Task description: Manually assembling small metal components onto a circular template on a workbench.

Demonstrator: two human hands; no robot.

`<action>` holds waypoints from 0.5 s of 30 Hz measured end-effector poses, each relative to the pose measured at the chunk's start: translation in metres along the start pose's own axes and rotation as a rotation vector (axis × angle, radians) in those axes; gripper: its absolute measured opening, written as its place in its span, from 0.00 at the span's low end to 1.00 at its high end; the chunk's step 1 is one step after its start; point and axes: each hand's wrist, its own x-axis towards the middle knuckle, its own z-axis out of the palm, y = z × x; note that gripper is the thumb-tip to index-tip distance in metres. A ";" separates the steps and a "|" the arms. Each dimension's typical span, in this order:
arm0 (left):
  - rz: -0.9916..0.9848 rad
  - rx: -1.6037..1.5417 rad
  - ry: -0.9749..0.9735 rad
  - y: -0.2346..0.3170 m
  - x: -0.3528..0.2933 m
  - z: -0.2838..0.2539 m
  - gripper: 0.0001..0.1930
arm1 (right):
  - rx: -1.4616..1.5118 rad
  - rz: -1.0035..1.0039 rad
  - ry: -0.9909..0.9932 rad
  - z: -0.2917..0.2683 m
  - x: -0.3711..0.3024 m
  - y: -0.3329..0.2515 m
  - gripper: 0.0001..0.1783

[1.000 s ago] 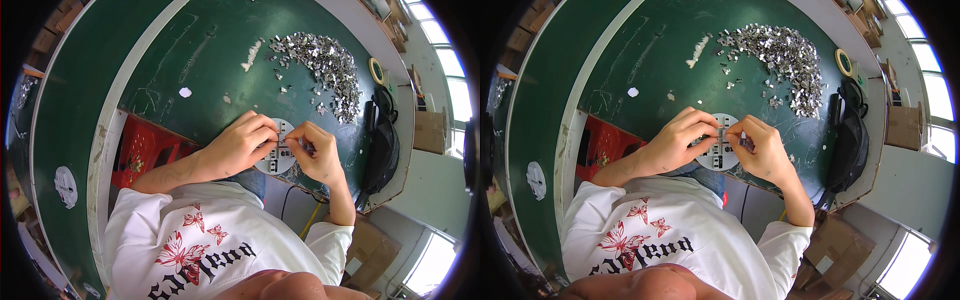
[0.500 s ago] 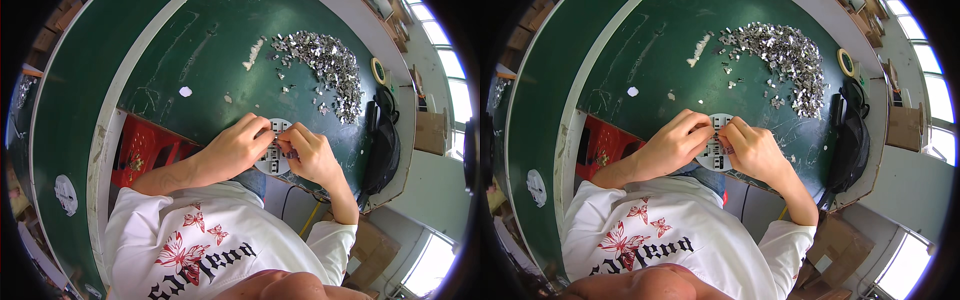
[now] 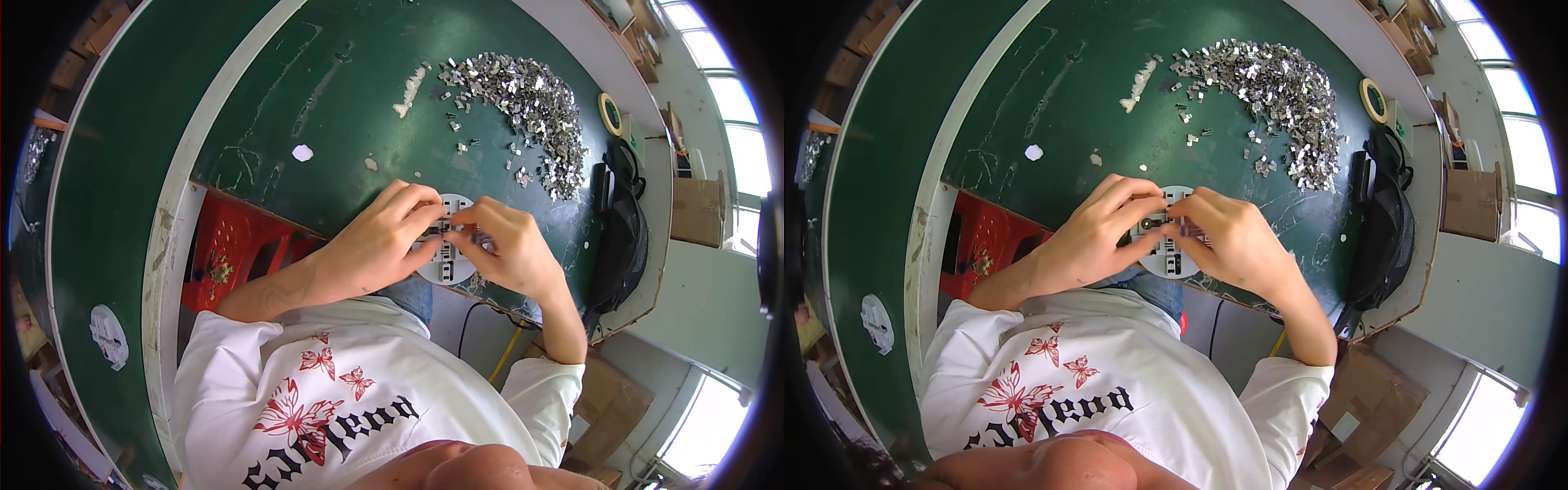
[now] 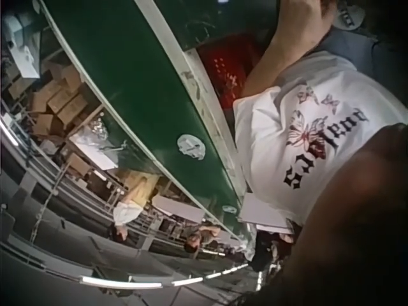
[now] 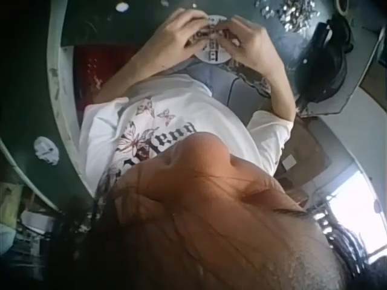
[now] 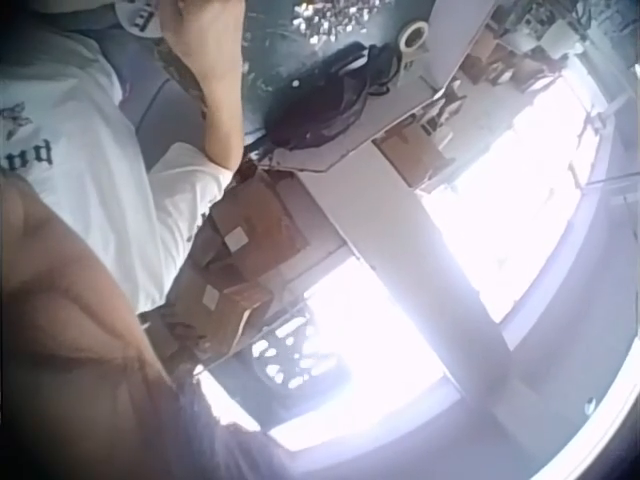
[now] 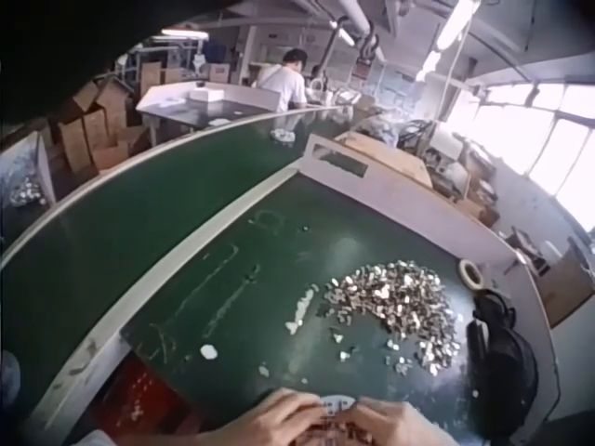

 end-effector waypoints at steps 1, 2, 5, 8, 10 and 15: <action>-0.006 0.019 0.001 0.002 0.000 -0.002 0.24 | 0.123 0.065 0.075 -0.003 0.001 -0.004 0.08; -0.013 0.039 0.003 0.005 0.000 -0.003 0.31 | 0.247 0.130 0.148 -0.004 0.002 -0.006 0.14; -0.023 0.085 -0.045 0.006 -0.002 0.001 0.42 | 0.792 0.017 0.333 0.003 0.008 -0.001 0.22; -0.028 0.146 -0.124 0.004 -0.004 0.007 0.52 | 1.092 -0.035 0.415 0.014 0.011 0.001 0.27; -0.027 0.151 -0.138 0.002 -0.004 0.009 0.53 | 1.149 -0.015 0.397 0.018 0.013 0.002 0.29; -0.020 0.153 -0.135 0.000 -0.003 0.009 0.53 | 1.133 0.030 0.360 0.023 0.018 0.003 0.29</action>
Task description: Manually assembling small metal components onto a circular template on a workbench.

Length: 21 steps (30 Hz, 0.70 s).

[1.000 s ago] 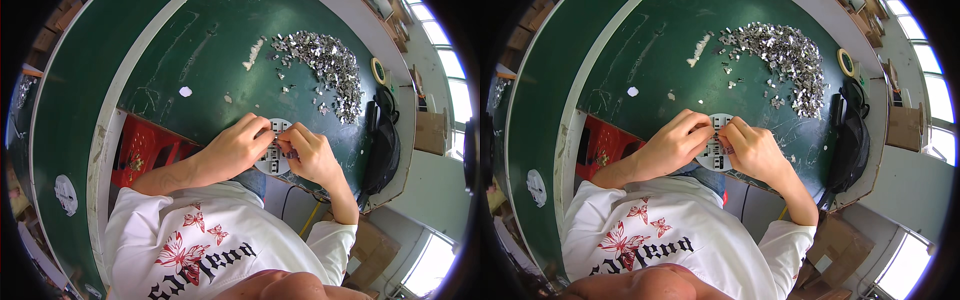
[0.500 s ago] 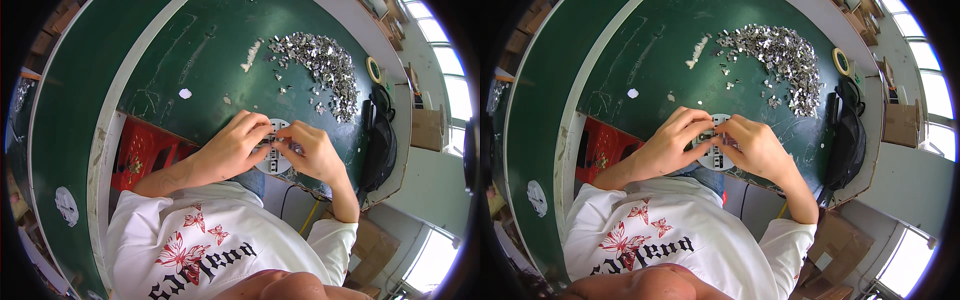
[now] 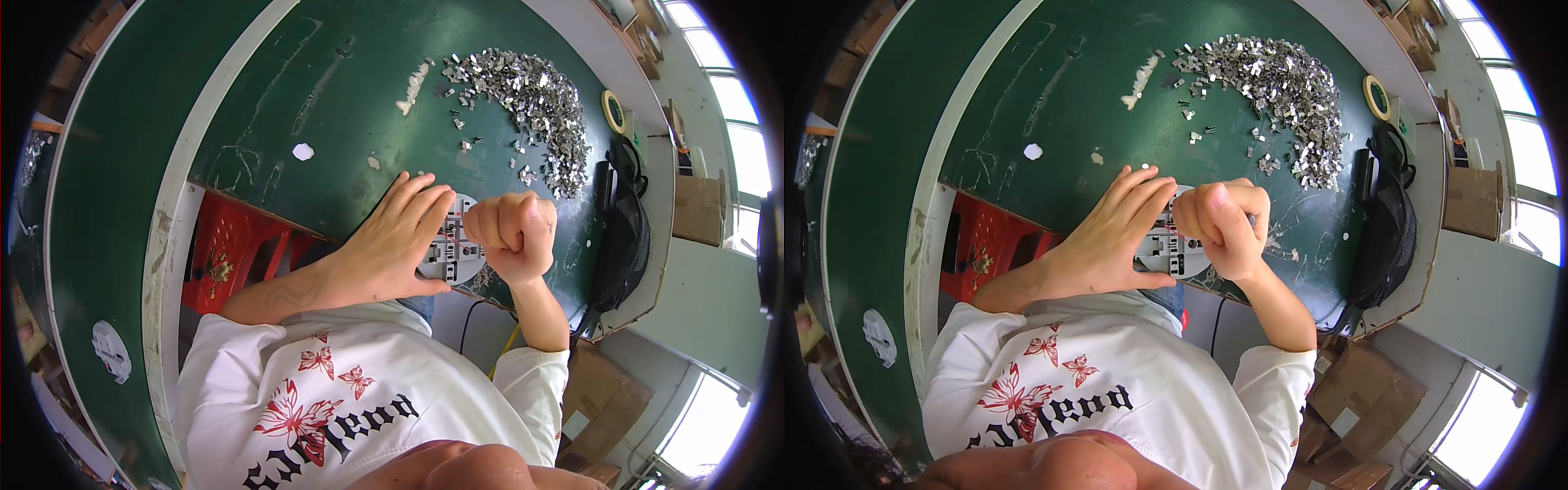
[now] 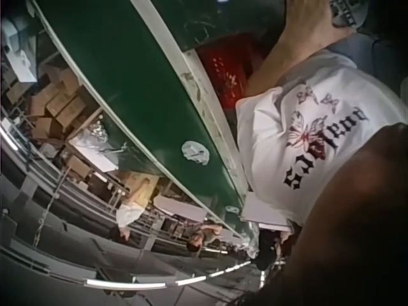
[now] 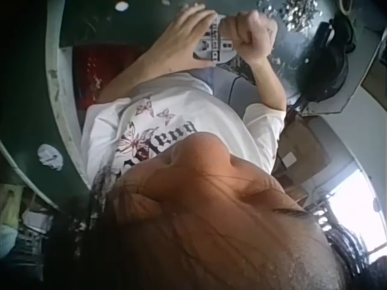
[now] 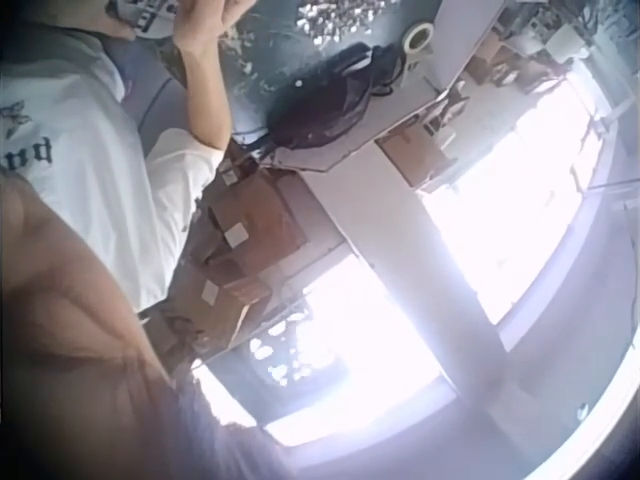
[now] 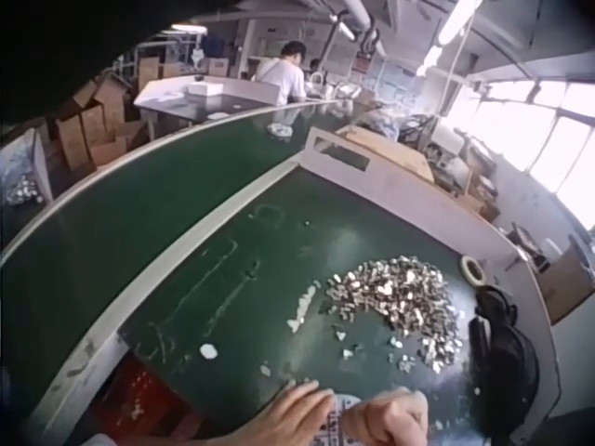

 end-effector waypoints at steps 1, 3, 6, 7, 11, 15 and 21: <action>0.000 -0.002 -0.002 -0.001 0.000 0.000 0.53 | 0.003 -0.012 -0.045 -0.002 0.001 0.002 0.29; 0.006 0.001 0.003 -0.002 0.002 0.000 0.53 | 0.007 -0.038 -0.135 -0.005 0.002 0.004 0.29; 0.009 -0.001 0.003 -0.001 0.001 0.000 0.53 | -0.045 0.016 -0.120 -0.002 0.004 0.005 0.28; 0.006 -0.005 0.002 -0.001 0.000 0.002 0.53 | -0.072 0.041 -0.114 -0.002 0.004 0.004 0.28; 0.006 -0.042 0.014 -0.003 0.001 0.001 0.53 | 0.176 -0.063 -0.051 -0.017 0.009 0.003 0.24; 0.006 -0.061 0.035 -0.005 -0.001 0.000 0.53 | -0.488 0.011 0.117 -0.032 0.029 -0.024 0.14; 0.010 -0.040 0.040 -0.004 0.000 0.000 0.53 | -1.313 -0.024 0.033 -0.069 0.039 0.019 0.08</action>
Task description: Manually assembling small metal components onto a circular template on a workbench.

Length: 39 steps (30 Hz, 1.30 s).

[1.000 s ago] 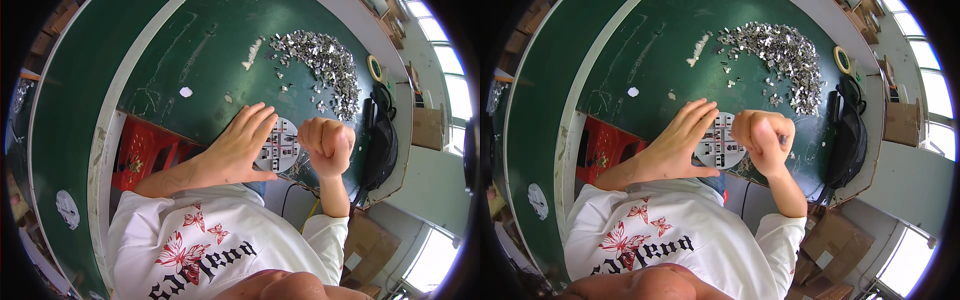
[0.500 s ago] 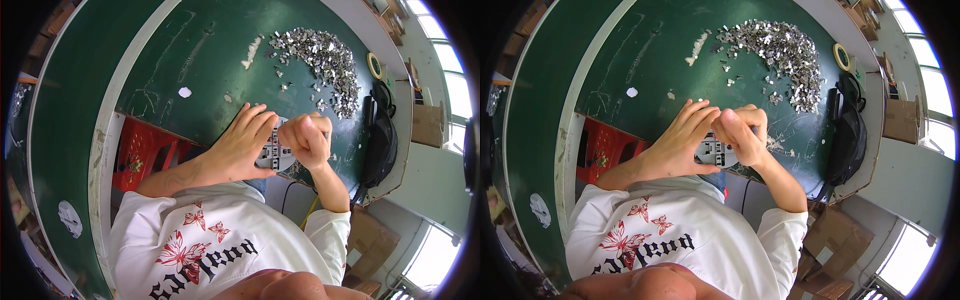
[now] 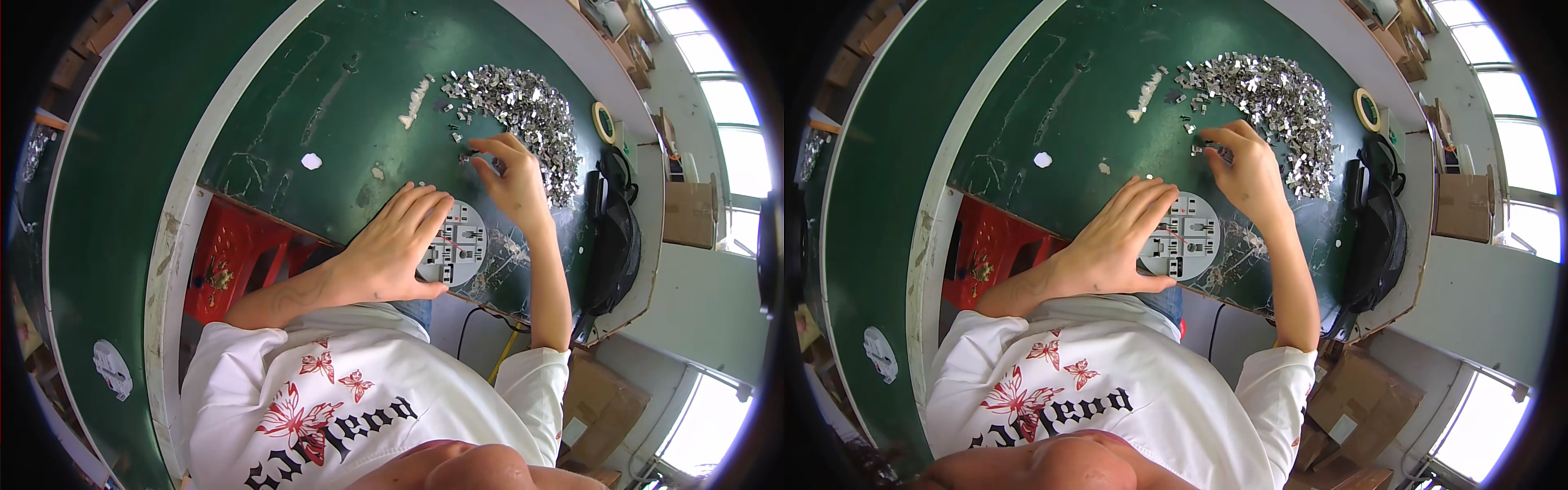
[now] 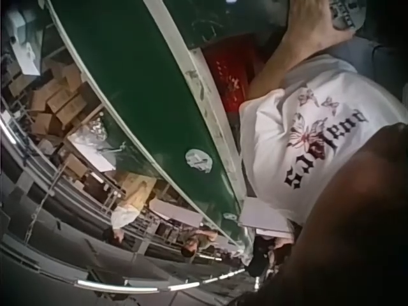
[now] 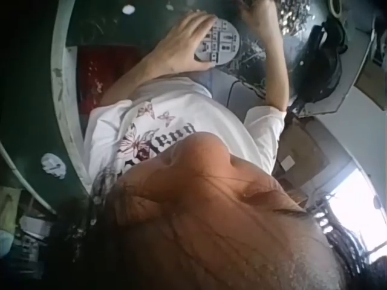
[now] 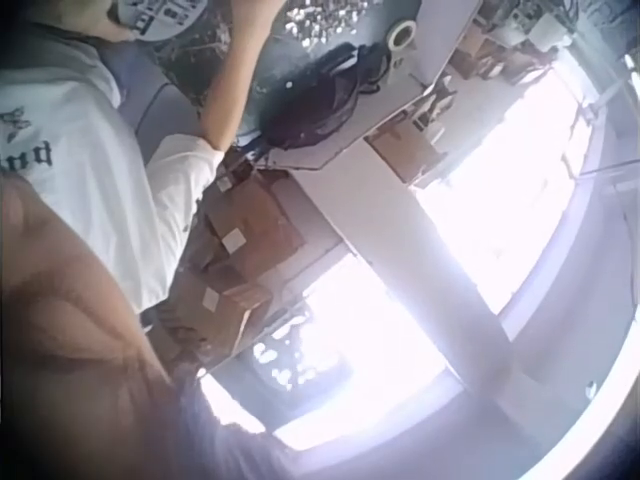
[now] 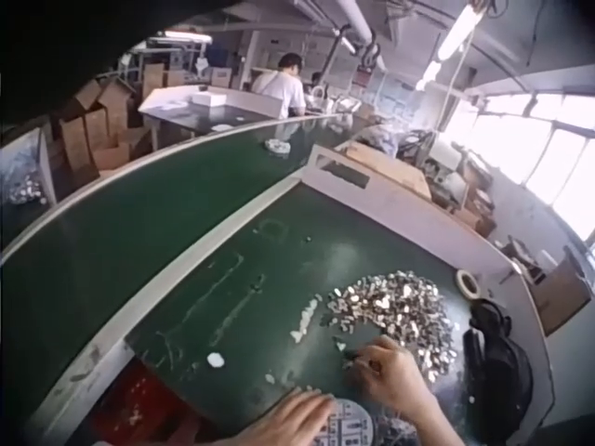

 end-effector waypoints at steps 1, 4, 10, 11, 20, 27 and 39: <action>0.000 0.002 0.000 0.000 0.000 0.000 0.52 | -0.050 -0.044 0.003 0.003 -0.001 0.006 0.10; -0.004 0.006 0.000 0.000 -0.001 0.000 0.52 | -0.040 -0.014 -0.002 0.001 0.000 0.006 0.09; -0.006 0.016 0.004 -0.001 -0.002 0.001 0.52 | 0.127 0.153 0.035 -0.013 0.001 -0.006 0.09; -0.005 0.016 0.007 -0.001 -0.002 0.002 0.52 | 0.202 0.213 0.029 -0.015 -0.002 -0.007 0.09; 0.000 -0.054 0.026 0.001 0.001 -0.005 0.47 | 0.428 0.288 -0.144 -0.038 -0.051 -0.037 0.09; 0.035 -0.071 0.222 0.002 0.006 0.008 0.12 | 0.397 0.228 -0.075 -0.033 -0.082 -0.061 0.10; 0.006 -0.086 0.282 0.004 0.009 0.010 0.08 | 0.275 0.142 0.055 -0.016 -0.093 -0.063 0.06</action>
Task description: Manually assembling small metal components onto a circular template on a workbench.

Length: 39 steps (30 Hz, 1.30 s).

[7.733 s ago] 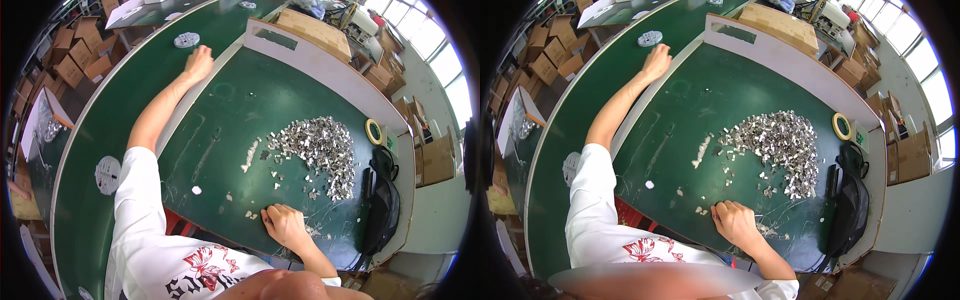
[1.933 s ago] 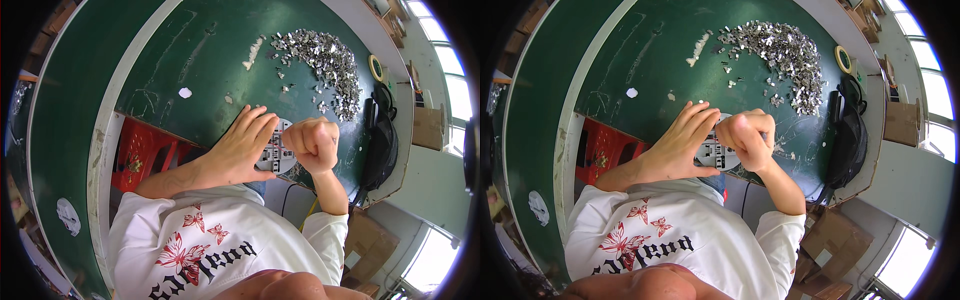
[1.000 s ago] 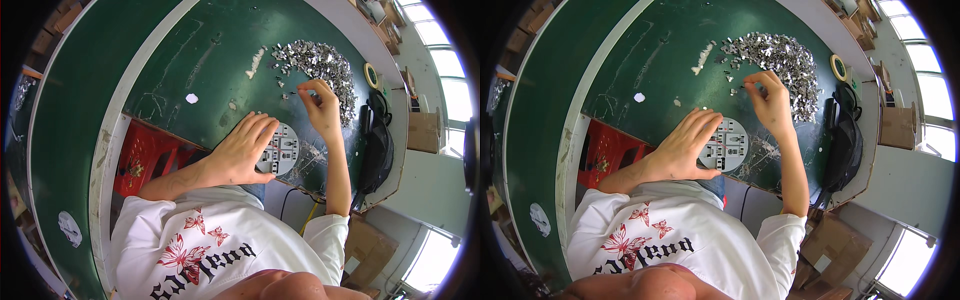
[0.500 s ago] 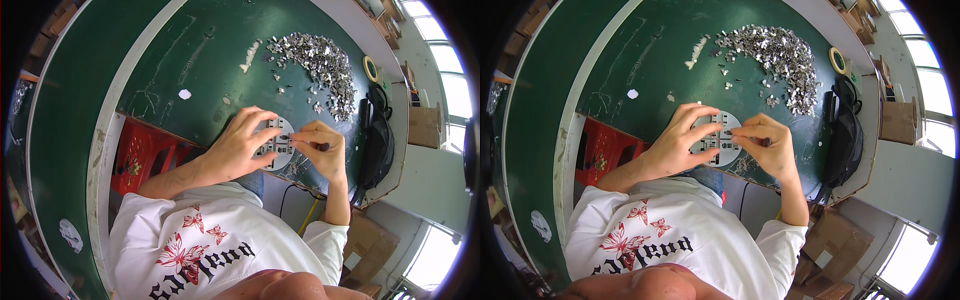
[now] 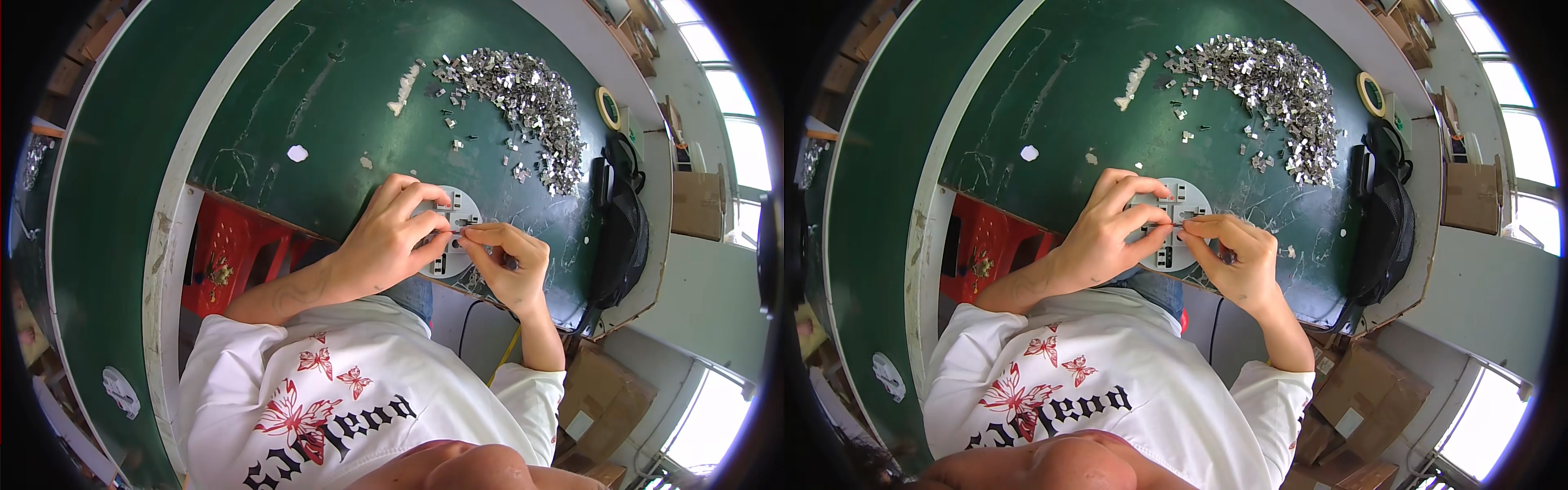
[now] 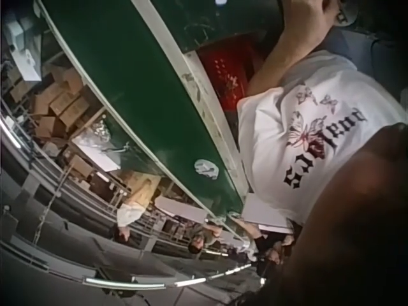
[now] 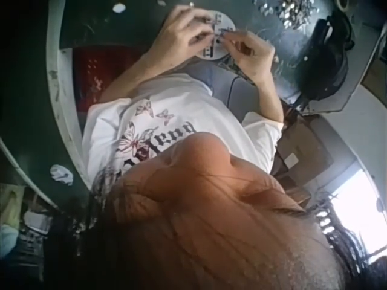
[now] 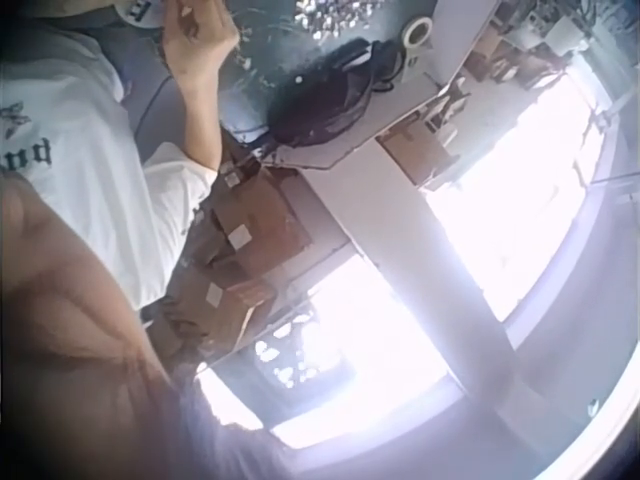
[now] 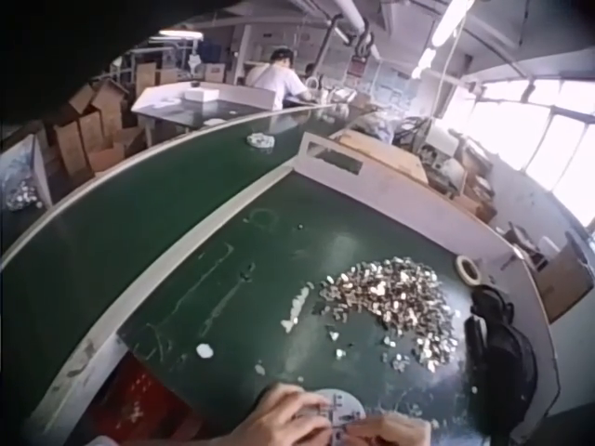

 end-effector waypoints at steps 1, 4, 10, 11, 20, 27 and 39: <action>-0.001 0.000 0.000 0.000 0.000 0.000 0.08 | 0.000 -0.004 -0.016 0.000 0.000 0.000 0.05; 0.009 0.008 0.002 0.000 0.001 -0.001 0.08 | -0.005 -0.011 -0.043 0.000 0.001 -0.001 0.05; -0.002 -0.012 -0.007 0.000 0.000 -0.002 0.07 | -0.026 -0.069 -0.067 0.001 0.007 -0.003 0.07; -0.010 -0.026 -0.007 0.000 0.000 -0.003 0.07 | -0.026 -0.070 -0.068 0.001 0.009 -0.003 0.07; -0.047 -0.078 0.023 -0.004 -0.003 -0.011 0.07 | -0.102 -0.190 -0.261 -0.001 0.023 0.000 0.08; -0.043 -0.070 0.045 -0.006 -0.003 -0.011 0.07 | -0.172 -0.215 -0.316 0.001 0.030 -0.005 0.08; -0.058 -0.069 0.054 -0.006 -0.006 -0.011 0.08 | -0.066 -0.101 -0.526 -0.002 0.048 -0.013 0.15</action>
